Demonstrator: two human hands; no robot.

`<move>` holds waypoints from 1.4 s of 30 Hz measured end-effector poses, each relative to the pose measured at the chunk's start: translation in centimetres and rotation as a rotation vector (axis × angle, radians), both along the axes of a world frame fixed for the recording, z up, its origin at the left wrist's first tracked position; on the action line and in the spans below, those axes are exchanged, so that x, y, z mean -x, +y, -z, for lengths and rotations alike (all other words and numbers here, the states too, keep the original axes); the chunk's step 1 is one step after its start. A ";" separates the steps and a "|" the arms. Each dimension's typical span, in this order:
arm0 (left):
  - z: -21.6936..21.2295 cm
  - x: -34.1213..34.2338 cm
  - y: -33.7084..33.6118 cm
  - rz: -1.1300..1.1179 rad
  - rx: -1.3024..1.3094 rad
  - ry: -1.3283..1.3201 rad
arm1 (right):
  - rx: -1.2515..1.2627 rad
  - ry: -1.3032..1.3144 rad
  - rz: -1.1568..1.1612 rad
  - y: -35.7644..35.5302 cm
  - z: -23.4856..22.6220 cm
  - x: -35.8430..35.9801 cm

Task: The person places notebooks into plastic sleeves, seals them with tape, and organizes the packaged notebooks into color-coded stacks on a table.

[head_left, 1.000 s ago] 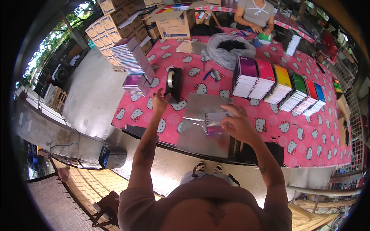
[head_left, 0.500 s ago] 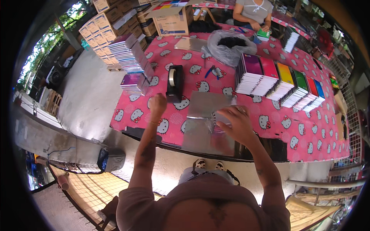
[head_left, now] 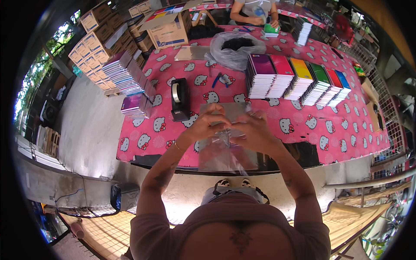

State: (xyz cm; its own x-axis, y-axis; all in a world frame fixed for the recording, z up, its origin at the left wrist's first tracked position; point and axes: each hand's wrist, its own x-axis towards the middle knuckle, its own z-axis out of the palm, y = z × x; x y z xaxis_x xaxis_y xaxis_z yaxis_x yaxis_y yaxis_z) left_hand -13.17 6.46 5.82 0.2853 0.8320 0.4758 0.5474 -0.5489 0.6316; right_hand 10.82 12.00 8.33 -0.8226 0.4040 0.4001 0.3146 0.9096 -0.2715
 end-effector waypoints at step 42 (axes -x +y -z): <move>2.5 -5.8 -1.2 -0.296 0.061 0.217 | 0.340 0.192 -0.287 5.8 6.1 -2.4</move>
